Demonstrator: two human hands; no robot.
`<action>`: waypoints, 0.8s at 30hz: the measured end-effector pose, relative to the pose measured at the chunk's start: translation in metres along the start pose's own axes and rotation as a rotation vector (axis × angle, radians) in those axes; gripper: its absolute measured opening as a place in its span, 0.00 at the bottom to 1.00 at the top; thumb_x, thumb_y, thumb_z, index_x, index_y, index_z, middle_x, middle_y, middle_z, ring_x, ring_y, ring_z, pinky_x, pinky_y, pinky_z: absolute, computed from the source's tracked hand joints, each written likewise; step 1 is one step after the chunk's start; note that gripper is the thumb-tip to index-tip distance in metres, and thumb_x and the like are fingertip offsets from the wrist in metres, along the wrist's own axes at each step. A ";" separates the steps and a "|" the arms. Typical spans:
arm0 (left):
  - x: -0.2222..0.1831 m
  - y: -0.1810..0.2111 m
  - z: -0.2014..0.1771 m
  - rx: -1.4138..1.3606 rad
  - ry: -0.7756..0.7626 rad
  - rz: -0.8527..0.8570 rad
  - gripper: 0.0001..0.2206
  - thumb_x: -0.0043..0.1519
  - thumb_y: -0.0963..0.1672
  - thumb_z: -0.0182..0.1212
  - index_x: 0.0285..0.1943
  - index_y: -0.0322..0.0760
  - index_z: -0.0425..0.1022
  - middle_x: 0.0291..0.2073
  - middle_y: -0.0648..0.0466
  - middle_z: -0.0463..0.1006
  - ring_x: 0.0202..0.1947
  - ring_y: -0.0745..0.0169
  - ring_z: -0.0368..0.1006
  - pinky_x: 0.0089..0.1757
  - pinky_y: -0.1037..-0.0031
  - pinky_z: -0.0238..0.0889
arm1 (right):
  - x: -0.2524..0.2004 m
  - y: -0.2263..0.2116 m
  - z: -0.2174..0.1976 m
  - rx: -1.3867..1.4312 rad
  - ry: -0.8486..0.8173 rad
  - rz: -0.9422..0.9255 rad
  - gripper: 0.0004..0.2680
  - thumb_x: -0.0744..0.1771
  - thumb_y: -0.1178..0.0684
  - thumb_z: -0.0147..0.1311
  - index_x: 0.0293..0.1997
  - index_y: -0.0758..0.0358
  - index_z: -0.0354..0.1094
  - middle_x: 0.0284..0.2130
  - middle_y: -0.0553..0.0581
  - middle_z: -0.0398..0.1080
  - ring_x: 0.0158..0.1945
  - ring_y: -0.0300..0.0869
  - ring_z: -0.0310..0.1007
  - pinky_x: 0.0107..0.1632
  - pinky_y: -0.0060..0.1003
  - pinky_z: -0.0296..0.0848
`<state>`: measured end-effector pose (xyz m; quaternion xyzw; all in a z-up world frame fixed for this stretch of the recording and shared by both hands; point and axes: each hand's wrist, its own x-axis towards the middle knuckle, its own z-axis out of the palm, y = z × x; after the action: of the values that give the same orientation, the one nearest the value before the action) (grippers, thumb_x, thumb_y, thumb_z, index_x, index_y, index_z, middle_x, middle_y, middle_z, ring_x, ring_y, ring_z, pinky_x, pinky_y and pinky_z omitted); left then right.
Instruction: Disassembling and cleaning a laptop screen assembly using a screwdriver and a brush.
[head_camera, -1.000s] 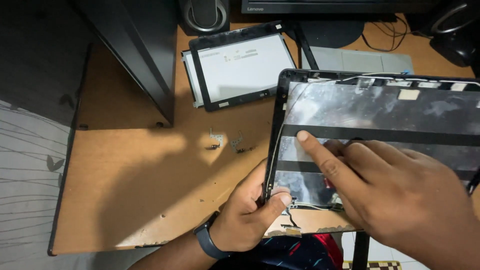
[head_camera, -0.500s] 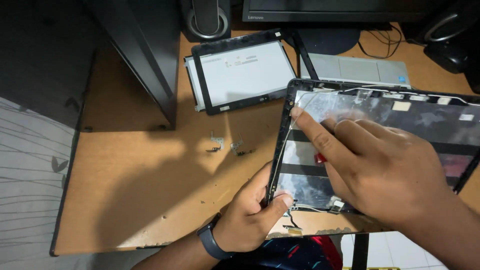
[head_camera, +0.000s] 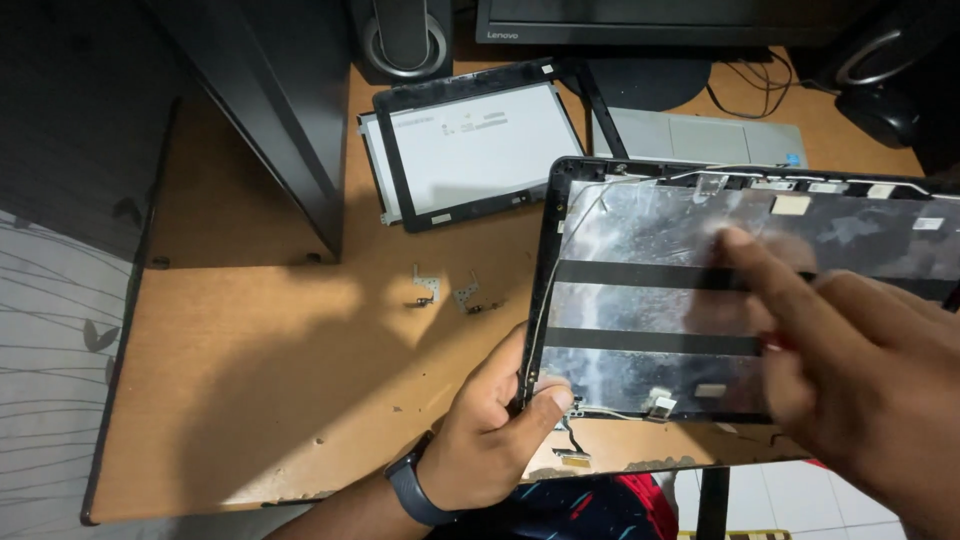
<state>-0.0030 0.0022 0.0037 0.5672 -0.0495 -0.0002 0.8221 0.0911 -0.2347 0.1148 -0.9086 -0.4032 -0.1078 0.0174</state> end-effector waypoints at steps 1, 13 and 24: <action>0.000 0.001 0.000 -0.003 -0.007 0.017 0.20 0.68 0.42 0.50 0.70 0.31 0.64 0.50 0.55 0.74 0.49 0.69 0.69 0.53 0.74 0.64 | -0.008 0.005 0.006 -0.032 0.040 0.057 0.28 0.64 0.57 0.52 0.77 0.57 0.62 0.31 0.53 0.68 0.32 0.47 0.70 0.43 0.42 0.71; 0.001 0.011 0.008 0.125 -0.061 0.066 0.17 0.68 0.42 0.49 0.65 0.31 0.67 0.50 0.54 0.75 0.51 0.66 0.69 0.56 0.73 0.62 | 0.010 -0.015 0.008 -0.515 0.092 -0.350 0.21 0.62 0.55 0.57 0.63 0.63 0.69 0.55 0.61 0.65 0.45 0.48 0.72 0.52 0.43 0.71; 0.001 0.010 0.005 0.068 -0.076 0.027 0.18 0.68 0.43 0.49 0.66 0.31 0.67 0.50 0.53 0.76 0.51 0.67 0.71 0.55 0.73 0.64 | 0.031 -0.029 0.021 -0.239 0.226 -0.274 0.25 0.64 0.64 0.48 0.73 0.59 0.65 0.24 0.43 0.60 0.24 0.37 0.62 0.23 0.31 0.63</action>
<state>-0.0029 0.0007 0.0147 0.5936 -0.0884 -0.0089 0.7998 0.0937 -0.1906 0.0993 -0.8231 -0.5026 -0.2573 -0.0600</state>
